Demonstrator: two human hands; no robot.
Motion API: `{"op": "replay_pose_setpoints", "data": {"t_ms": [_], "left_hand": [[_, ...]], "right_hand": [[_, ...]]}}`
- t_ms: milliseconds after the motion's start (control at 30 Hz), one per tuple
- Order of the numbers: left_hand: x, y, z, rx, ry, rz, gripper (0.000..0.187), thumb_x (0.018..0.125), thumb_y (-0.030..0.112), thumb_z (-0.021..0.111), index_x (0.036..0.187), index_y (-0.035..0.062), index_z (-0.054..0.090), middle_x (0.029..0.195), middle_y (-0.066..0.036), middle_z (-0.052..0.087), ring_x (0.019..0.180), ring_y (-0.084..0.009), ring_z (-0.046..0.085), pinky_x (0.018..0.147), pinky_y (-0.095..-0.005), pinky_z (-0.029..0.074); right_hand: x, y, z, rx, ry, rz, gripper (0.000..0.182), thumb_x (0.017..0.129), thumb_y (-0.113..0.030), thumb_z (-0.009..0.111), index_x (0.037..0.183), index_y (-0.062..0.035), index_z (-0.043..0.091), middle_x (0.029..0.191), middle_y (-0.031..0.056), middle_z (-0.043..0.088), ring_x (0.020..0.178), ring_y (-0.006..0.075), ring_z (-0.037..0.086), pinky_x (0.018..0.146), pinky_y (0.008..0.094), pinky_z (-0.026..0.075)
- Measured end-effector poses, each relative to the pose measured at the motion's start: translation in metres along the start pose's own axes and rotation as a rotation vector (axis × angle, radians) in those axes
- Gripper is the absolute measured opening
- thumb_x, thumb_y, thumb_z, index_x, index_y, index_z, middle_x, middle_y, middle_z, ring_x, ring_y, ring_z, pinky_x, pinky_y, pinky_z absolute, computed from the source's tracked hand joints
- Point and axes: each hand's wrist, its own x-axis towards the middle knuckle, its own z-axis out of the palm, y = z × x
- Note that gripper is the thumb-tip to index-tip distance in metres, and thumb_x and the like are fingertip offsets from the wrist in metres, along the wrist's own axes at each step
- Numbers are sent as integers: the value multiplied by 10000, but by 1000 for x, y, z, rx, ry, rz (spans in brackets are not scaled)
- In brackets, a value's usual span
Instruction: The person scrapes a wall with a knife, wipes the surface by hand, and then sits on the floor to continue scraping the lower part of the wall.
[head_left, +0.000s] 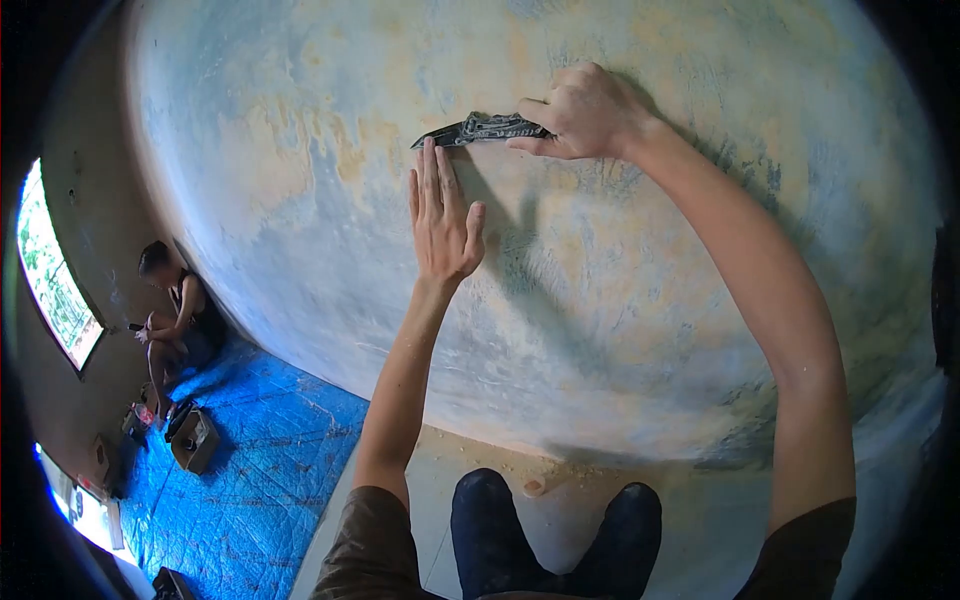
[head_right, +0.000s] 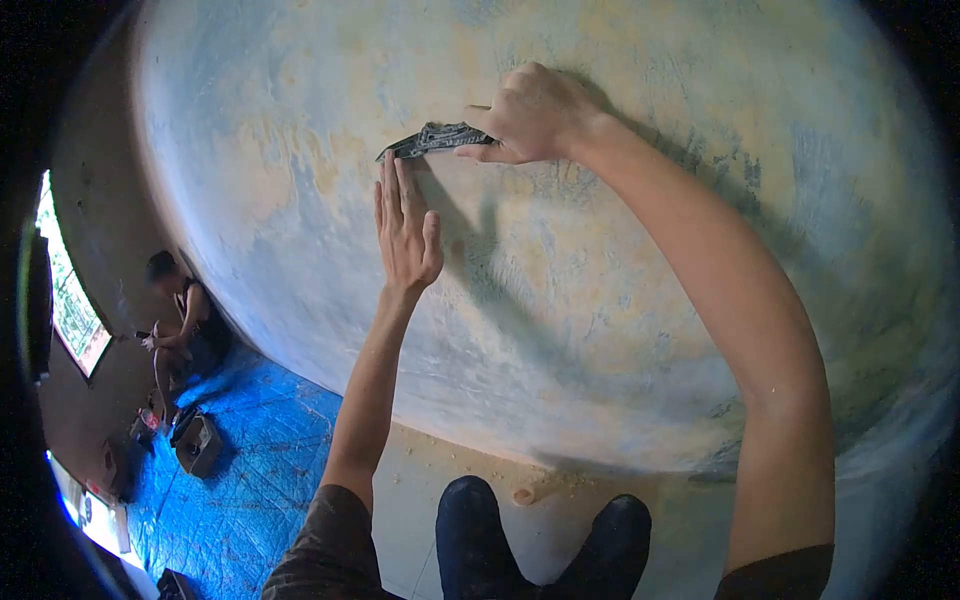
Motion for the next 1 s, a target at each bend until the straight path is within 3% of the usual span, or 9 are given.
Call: {"op": "replay_pose_setpoints", "data": {"t_ms": [233,333,433,633,1000], "left_hand": [[12,-11,3,26,17,39,767,1067,516,208,1600,-35,178,1663,-244,189,1539,-385,214,1245,-512,145],[16,-14,1,-6,-1,40,780,1054,493,288,1580,-77,204,1659,-260,185,1545,-394,185,1248,-507,139],[13,-11,-6,-50,-4,38,771,1064,532,205,1607,-15,182,1661,-236,200,1528,-391,237,1241,-520,153],[3,-9,-4,-34,-18,52,770,1065,541,207,1608,-5,195,1661,-228,205,1521,-391,253,1231,-534,168],[21,-10,2,21,39,85,753,1078,490,207,1566,-82,249,1641,-276,209,1517,-400,256,1223,-513,199]], "right_hand": [[1,-1,7,-23,37,43,458,932,-551,638,762,-125,626,514,79,546,529,269,607,536,396,500],[1,-2,7,-43,47,50,463,935,-551,634,758,-123,624,506,72,534,520,261,595,527,392,490],[0,0,6,-14,53,17,471,941,-547,627,745,-119,620,494,68,520,511,256,585,521,389,481],[-2,0,5,32,93,-23,474,944,-536,621,717,-120,611,484,67,510,501,250,577,521,388,480],[-1,0,9,-28,114,34,448,920,-539,648,751,-124,635,479,64,507,480,242,566,502,371,468]]}}
